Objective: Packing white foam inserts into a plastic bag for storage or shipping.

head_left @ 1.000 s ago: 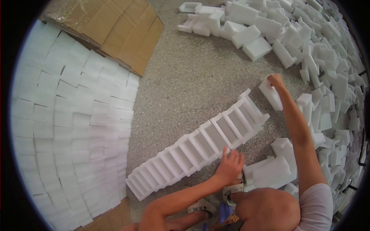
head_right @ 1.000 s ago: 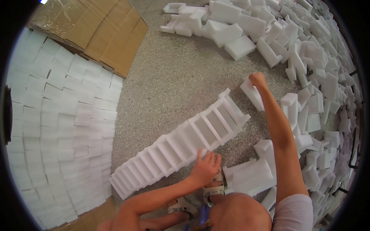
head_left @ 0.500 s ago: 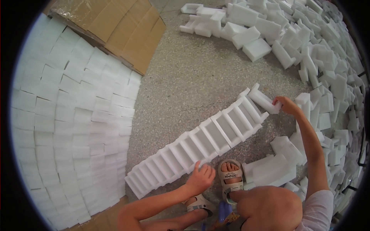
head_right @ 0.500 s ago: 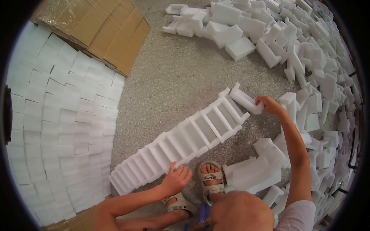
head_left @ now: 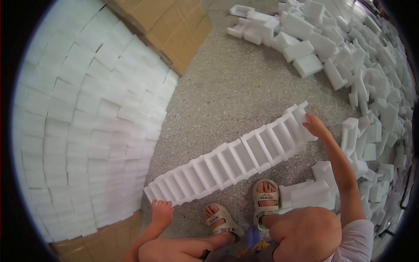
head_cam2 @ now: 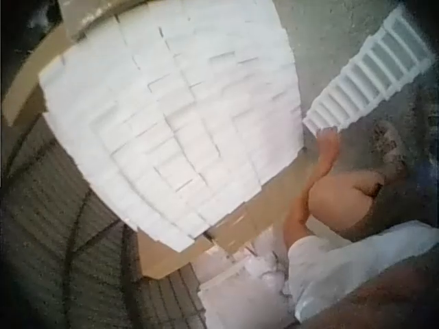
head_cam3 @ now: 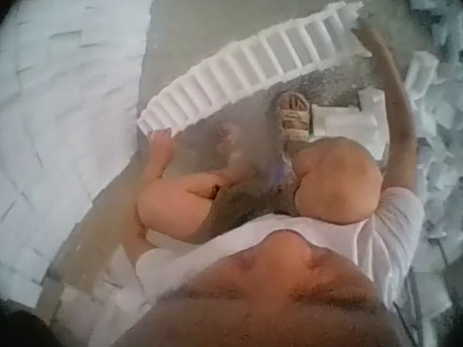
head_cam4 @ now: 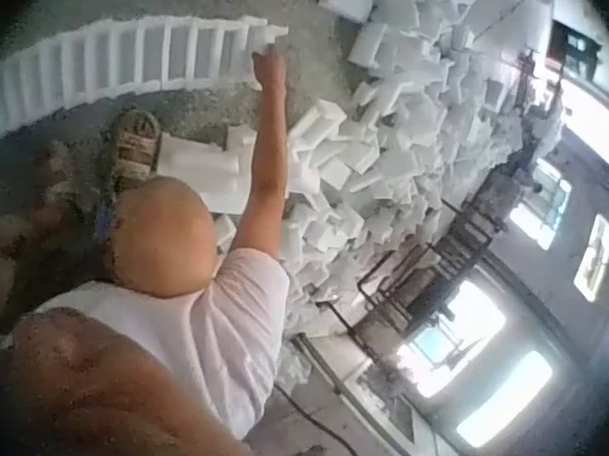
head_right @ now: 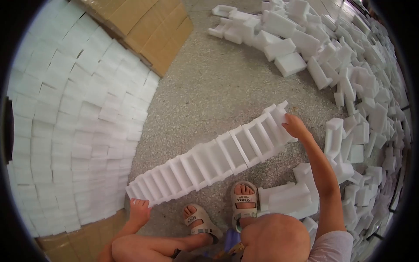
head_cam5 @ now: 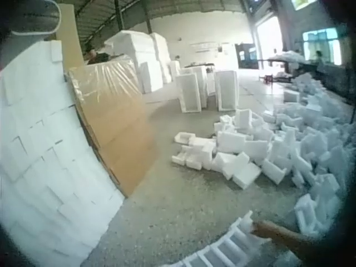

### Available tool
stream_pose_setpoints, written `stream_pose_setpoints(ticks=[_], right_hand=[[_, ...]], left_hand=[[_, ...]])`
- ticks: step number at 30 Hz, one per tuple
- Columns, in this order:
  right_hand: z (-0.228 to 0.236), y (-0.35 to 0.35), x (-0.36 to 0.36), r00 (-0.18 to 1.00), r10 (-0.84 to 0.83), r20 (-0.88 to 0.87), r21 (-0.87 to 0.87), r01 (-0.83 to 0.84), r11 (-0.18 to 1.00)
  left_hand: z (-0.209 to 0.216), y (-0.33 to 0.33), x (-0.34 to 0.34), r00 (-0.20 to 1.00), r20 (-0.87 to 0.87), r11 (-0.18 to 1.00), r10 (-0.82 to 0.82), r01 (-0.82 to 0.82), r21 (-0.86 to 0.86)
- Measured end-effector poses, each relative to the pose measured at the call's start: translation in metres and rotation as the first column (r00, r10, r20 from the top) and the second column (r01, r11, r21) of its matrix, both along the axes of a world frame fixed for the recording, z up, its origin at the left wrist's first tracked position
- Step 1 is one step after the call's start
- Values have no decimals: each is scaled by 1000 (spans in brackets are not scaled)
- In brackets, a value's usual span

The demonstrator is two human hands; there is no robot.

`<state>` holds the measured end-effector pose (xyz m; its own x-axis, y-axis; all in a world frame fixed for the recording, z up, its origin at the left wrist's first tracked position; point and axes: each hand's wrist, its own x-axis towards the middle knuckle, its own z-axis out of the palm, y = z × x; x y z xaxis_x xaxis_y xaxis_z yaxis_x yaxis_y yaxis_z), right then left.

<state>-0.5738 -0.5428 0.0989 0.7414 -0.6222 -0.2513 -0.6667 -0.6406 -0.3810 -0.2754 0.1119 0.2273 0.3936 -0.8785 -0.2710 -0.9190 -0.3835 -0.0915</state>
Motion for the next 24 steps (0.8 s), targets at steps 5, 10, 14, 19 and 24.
stream_pose_setpoints(ticks=[5, 10, 14, 19, 24], right_hand=[[13, 1, -21, 974, -144, 174, -50, 154, 987], [-12, -16, -32, 964, -84, 251, -7, 88, 996], [-13, -23, -54, 987, -56, 149, -46, 63, 997], [-6, -6, -42, 974, -20, 224, 49, 9, 999], [-13, -20, -57, 981, -63, 186, 93, 46, 995]], left_hand=[[-20, 21, -23, 956, 117, 950, 268, -242, -195], [-52, 51, 2, 790, 162, 800, 591, -550, -239], [-62, 59, 34, 595, 61, 587, 801, -762, -274], [-87, 76, 50, 565, -257, 501, 784, -820, -275], [-77, 59, 53, 473, -249, 428, 845, -878, -213]])
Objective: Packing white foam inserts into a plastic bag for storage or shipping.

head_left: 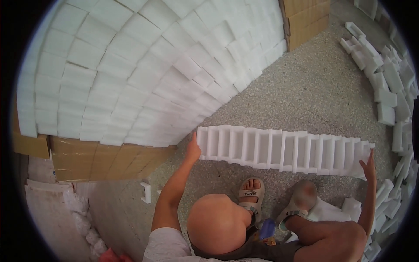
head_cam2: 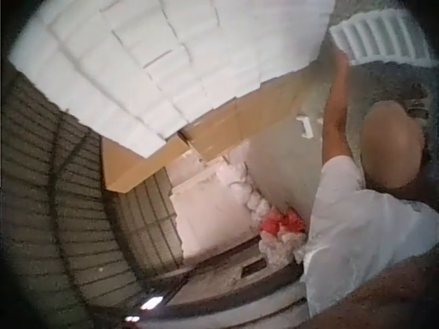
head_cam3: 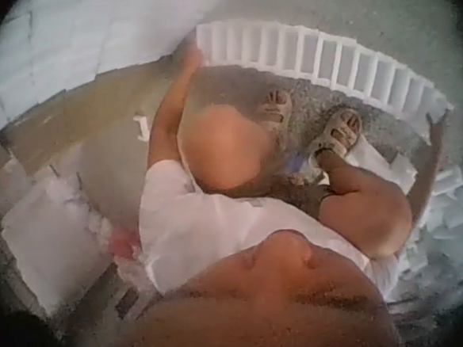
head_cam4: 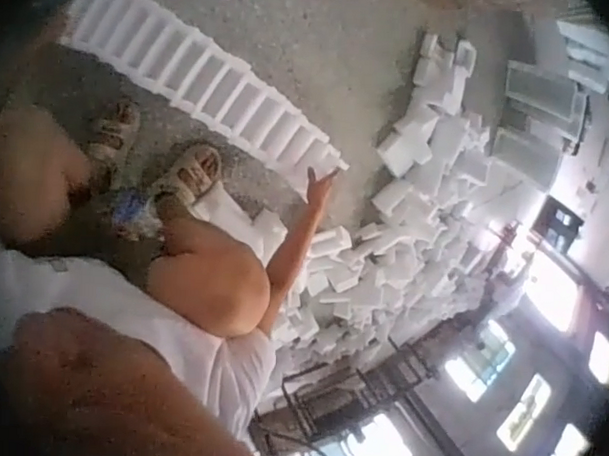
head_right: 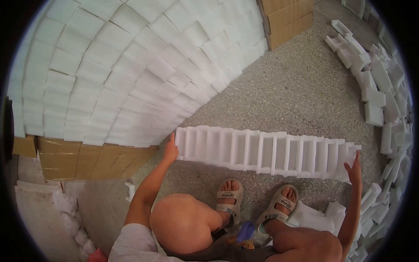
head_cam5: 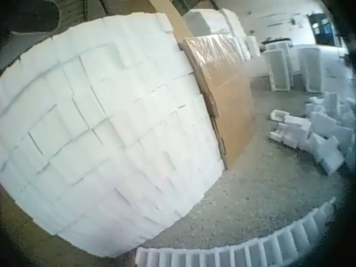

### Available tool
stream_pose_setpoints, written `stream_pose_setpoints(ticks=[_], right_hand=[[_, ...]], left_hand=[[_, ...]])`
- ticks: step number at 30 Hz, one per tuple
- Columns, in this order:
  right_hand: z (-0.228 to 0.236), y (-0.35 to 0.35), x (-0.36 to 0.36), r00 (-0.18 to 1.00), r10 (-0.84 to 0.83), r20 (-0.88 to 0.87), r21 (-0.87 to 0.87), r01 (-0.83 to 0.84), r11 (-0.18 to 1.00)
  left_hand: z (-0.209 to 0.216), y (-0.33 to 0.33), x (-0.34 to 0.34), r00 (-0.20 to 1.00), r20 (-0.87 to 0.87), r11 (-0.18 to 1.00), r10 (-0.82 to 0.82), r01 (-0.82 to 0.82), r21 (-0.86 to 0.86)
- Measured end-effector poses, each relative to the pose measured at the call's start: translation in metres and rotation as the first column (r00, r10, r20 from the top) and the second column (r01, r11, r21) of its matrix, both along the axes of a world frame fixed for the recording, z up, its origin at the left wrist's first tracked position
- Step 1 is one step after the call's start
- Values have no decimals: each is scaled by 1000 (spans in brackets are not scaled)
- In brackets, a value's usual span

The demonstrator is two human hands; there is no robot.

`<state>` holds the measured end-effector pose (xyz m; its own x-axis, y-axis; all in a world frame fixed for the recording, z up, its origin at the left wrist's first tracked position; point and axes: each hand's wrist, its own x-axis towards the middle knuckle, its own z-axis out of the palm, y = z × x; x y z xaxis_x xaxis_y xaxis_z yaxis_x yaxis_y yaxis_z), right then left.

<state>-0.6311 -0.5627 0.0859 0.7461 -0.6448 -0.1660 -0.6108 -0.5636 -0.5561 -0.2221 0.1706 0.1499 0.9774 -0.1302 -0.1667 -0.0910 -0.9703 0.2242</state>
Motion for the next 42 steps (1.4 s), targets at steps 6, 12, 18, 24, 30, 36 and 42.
stream_pose_setpoints(ticks=[6, 12, 18, 24, 30, 36, 42], right_hand=[[-14, -28, -18, 997, 27, -73, -120, -36, 992], [-17, -37, -26, 1000, 11, 7, -33, -11, 999], [11, -36, -50, 996, 84, -9, -138, -84, 987], [79, 65, -26, 983, 155, -97, -97, -164, 982], [131, 106, -29, 840, 219, -496, 79, -208, 975], [148, 148, -21, 814, 111, -570, 90, -73, 993], [125, 156, -52, 850, 105, -516, 63, -84, 994]], left_hand=[[-8, -70, -19, 998, -6, 996, 62, -62, -64], [-19, -79, -35, 996, 69, 994, -54, 61, -89], [-7, -133, -52, 992, -115, 985, 41, -60, -164], [25, -45, -65, 936, 145, 946, -319, 323, -1], [71, -28, -73, 898, -249, 850, -362, 428, 308], [104, -16, -64, 871, -473, 970, -133, 212, 117], [59, 2, -97, 928, -365, 900, -70, 216, 378]])
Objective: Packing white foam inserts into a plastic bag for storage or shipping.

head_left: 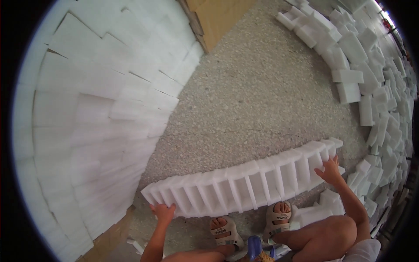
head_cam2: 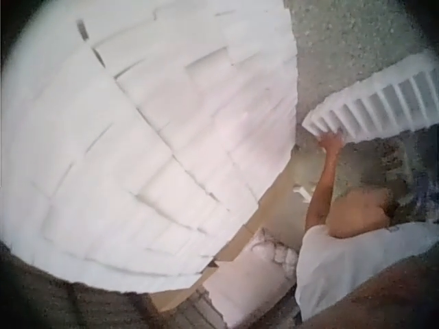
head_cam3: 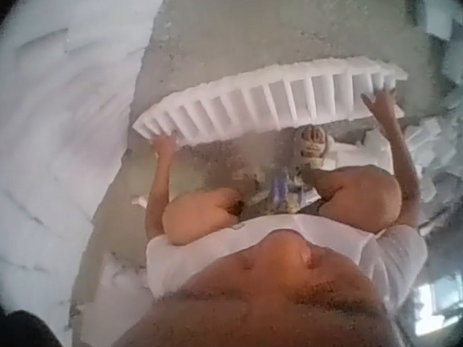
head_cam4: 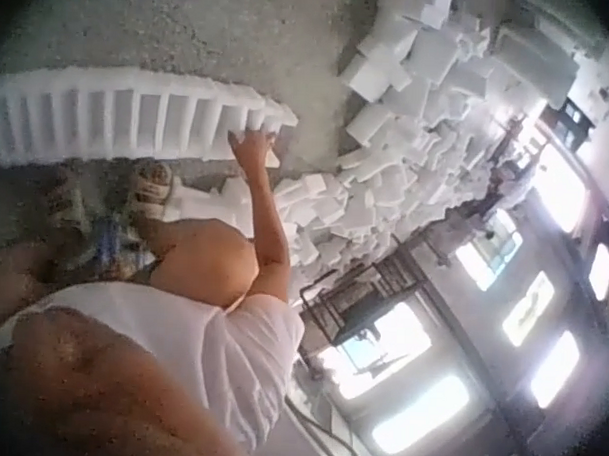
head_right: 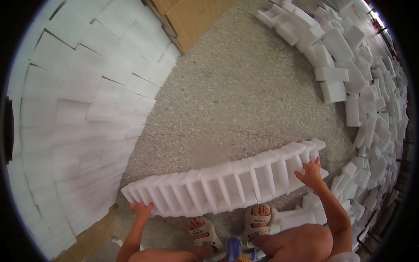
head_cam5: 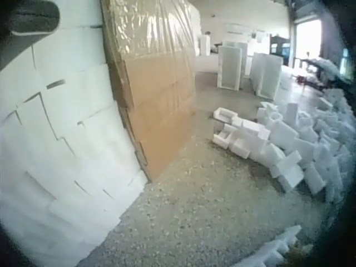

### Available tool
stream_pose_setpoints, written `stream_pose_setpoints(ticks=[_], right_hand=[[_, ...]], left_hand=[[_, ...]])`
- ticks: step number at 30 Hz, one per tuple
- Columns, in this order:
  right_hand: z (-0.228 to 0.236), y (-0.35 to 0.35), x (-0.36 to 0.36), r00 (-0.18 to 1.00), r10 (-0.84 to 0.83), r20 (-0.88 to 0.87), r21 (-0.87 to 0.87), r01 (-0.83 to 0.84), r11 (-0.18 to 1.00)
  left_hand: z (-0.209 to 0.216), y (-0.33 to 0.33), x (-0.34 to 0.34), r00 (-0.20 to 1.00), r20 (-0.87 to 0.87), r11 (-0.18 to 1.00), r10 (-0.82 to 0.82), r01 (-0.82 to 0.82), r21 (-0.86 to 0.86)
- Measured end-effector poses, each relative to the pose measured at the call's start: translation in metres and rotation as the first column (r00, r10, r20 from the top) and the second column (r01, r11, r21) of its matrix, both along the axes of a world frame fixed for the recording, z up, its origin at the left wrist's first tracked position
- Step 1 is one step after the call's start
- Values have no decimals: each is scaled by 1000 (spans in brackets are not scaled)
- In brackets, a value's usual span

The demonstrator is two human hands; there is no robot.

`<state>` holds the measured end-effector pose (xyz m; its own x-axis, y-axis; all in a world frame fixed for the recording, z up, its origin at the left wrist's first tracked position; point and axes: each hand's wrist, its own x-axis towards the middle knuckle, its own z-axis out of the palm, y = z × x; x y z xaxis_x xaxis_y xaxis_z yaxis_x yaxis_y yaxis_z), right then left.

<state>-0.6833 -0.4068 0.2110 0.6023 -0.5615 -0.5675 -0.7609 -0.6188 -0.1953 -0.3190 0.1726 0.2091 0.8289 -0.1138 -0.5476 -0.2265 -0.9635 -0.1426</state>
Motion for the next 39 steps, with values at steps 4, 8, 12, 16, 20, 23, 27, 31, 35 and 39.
stream_pose_setpoints(ticks=[4, 8, 12, 16, 20, 23, 27, 31, 35, 39], right_hand=[[-50, 16, -36, 999, -30, -14, -201, 26, 979], [-102, 8, -48, 996, 28, 82, -242, -7, 970], [-88, -1, -65, 996, 34, 84, -40, -31, 999], [-70, -16, -82, 978, 166, 129, -82, -157, 984], [-26, -40, -94, 947, 243, 212, -73, -232, 970], [12, -85, -48, 937, 273, 216, -88, -260, 962], [85, -159, 58, 850, 352, 392, -232, -279, 932], [132, -241, 170, 623, 517, 587, -462, -267, 846], [181, -244, 318, 525, 612, 592, -493, -365, 790], [171, -231, 434, 376, 705, 601, -589, -388, 709]], left_hand=[[-29, -8, -22, 993, -38, 993, 112, -110, 53], [-68, 7, -39, 996, 12, 995, 91, -91, -31], [-22, -4, -67, 983, -67, 980, 170, -161, 120], [5, 25, -124, 954, -119, 952, 275, -253, 170], [66, 33, -175, 944, -40, 926, 326, -311, 216], [116, 4, -196, 926, 74, 929, 371, -370, -24], [158, -38, -193, 834, 305, 888, 460, -430, -165], [204, -80, -131, 747, 416, 853, 518, -486, -190], [208, -75, -53, 610, 600, 854, 518, -407, -324], [195, -89, 12, 615, 397, 727, 681, -502, -470]])
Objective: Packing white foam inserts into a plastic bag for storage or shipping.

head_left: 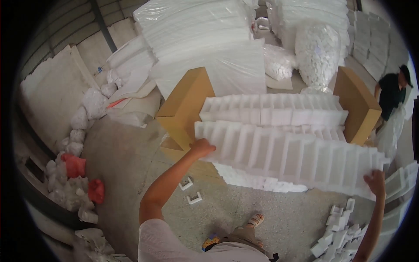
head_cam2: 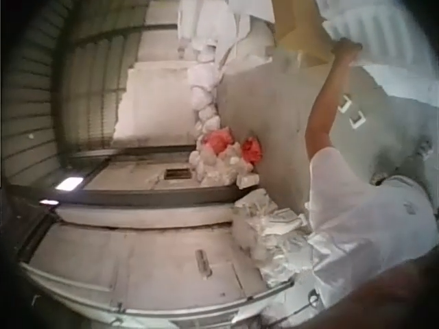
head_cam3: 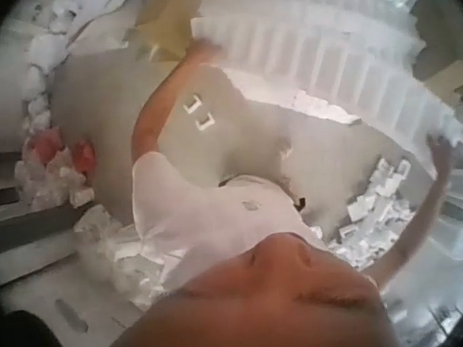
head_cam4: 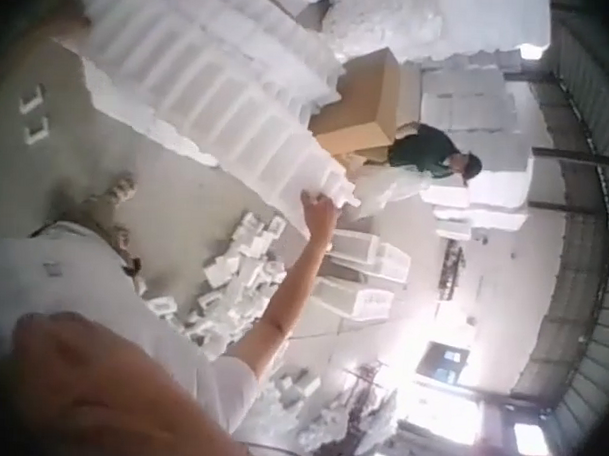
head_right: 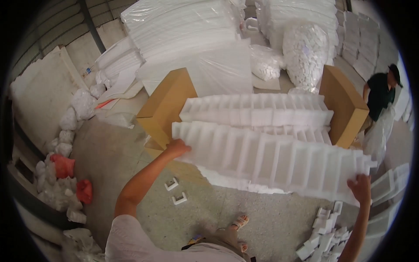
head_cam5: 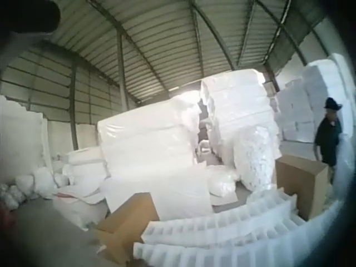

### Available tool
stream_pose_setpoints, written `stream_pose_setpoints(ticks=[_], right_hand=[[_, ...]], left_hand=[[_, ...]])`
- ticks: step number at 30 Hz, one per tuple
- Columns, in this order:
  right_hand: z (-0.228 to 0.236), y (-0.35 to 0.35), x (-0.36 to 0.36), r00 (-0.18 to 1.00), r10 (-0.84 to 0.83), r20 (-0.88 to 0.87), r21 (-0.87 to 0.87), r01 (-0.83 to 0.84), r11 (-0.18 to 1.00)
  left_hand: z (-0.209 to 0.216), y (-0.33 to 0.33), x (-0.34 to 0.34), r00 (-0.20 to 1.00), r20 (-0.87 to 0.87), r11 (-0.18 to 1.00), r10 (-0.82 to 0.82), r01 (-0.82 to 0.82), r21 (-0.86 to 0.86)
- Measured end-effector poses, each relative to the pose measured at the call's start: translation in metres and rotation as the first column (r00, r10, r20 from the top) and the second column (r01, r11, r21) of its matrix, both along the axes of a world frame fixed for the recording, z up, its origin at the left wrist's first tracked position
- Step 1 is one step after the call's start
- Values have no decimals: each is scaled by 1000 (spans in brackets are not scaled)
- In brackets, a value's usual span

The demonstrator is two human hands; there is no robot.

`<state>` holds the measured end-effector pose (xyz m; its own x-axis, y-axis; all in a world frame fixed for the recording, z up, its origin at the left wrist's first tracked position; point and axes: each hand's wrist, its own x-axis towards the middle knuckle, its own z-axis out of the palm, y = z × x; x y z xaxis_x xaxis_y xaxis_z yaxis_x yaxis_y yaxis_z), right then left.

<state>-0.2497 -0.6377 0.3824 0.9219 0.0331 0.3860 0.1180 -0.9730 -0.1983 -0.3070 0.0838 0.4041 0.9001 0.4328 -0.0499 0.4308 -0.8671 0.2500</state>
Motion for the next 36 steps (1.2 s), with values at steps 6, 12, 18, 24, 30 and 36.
stream_pose_setpoints(ticks=[6, 12, 18, 24, 30, 36], right_hand=[[134, 24, 67, 996, 78, -47, -3, -79, 997], [137, 60, 110, 954, 223, -202, -178, -260, 949], [147, 98, 88, 917, 168, -362, -218, -259, 941], [184, 130, 57, 886, 110, -451, -202, -221, 954], [179, 141, 32, 853, 141, -503, -154, -249, 956], [119, 88, 95, 839, 186, -510, -81, -263, 961]], left_hand=[[74, 19, 42, 999, 37, 999, -26, 25, 45], [66, 52, 0, 996, -92, 995, 8, 1, 98], [80, 65, -34, 995, -94, 999, 38, -35, 27], [153, 54, -88, 968, -160, 976, 192, -205, -74], [144, 91, -144, 953, -160, 960, 258, -271, -65], [155, 45, -79, 940, -230, 968, 252, -243, 66]])
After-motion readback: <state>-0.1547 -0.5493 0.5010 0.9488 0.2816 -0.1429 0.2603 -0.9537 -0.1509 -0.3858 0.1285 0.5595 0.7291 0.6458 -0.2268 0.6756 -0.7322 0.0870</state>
